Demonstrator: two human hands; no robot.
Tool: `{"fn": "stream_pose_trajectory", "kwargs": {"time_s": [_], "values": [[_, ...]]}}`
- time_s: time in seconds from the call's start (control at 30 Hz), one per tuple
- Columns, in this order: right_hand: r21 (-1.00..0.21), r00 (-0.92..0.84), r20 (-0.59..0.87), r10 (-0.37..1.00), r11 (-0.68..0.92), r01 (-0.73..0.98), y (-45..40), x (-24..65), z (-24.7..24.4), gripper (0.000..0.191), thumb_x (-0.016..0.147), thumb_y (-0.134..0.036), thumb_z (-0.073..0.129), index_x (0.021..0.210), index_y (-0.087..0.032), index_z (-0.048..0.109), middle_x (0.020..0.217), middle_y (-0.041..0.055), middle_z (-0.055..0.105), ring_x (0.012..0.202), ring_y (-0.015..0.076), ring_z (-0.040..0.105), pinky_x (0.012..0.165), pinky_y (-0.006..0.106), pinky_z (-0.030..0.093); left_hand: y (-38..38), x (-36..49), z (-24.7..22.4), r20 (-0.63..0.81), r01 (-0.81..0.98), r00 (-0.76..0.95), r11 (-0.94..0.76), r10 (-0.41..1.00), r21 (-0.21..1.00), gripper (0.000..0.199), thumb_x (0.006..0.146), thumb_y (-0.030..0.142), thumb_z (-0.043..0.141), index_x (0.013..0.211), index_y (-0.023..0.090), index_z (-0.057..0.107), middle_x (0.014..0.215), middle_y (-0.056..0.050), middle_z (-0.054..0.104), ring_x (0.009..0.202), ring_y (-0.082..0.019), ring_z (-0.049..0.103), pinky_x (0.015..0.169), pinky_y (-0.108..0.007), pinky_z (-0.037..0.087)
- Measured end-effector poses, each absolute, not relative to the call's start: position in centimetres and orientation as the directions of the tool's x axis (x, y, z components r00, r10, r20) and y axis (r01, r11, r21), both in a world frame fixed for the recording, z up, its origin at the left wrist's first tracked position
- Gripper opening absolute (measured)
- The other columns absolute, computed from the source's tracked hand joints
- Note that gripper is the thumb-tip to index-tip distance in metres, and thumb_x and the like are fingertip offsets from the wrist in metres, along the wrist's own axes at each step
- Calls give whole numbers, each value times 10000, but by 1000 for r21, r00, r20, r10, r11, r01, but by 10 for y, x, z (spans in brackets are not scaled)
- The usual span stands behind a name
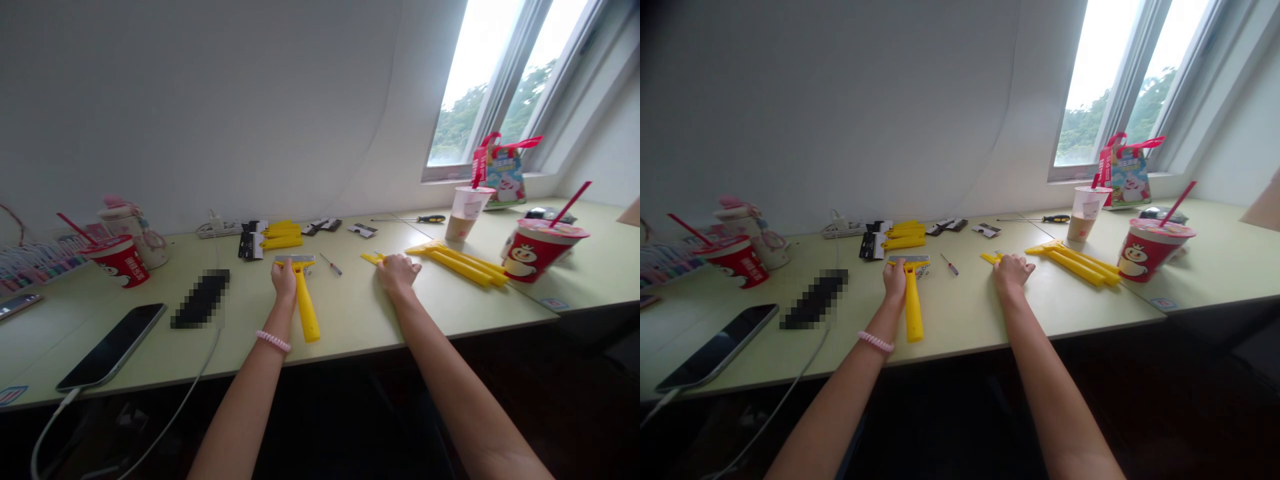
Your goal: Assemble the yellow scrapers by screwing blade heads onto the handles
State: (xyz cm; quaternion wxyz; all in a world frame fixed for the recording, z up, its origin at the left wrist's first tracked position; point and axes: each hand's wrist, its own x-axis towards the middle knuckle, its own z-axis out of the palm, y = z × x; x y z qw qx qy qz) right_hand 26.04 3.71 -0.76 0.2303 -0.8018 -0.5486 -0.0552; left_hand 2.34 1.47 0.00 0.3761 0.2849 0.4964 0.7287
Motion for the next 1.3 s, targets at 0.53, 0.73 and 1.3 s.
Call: {"fn": "stream_pose_trajectory", "kwargs": {"time_s": [0.53, 0.73, 1.3], "values": [[-778, 559, 341, 756, -107, 619, 40, 263, -5, 394, 894, -387, 221, 999, -150, 518, 771, 119, 602, 706, 224, 569, 639, 329, 389, 17, 26, -3, 74, -260, -502, -232, 862, 937, 144, 664, 258, 540, 734, 168, 454, 543, 28, 544, 411, -123, 547, 408, -230, 434], [-905, 338, 305, 890, 161, 393, 38, 244, -4, 312, 796, -350, 384, 1018, -176, 516, 687, 32, 614, 601, 158, 531, 588, 276, 381, 15, 28, -5, 116, -207, -413, -217, 903, 954, 143, 676, 267, 538, 724, 175, 439, 535, 40, 534, 404, -114, 534, 391, -219, 423], [-992, -392, 116, 913, 87, -92, 25, 175, 4, 176, 628, -279, 645, 727, -135, 652, 715, 14, 612, 681, 114, 529, 662, 232, 379, 17, 34, -12, 177, -86, -110, -187, 978, 979, 131, 706, 270, 524, 769, 174, 460, 587, 39, 516, 428, -82, 486, 425, -223, 447]]}}
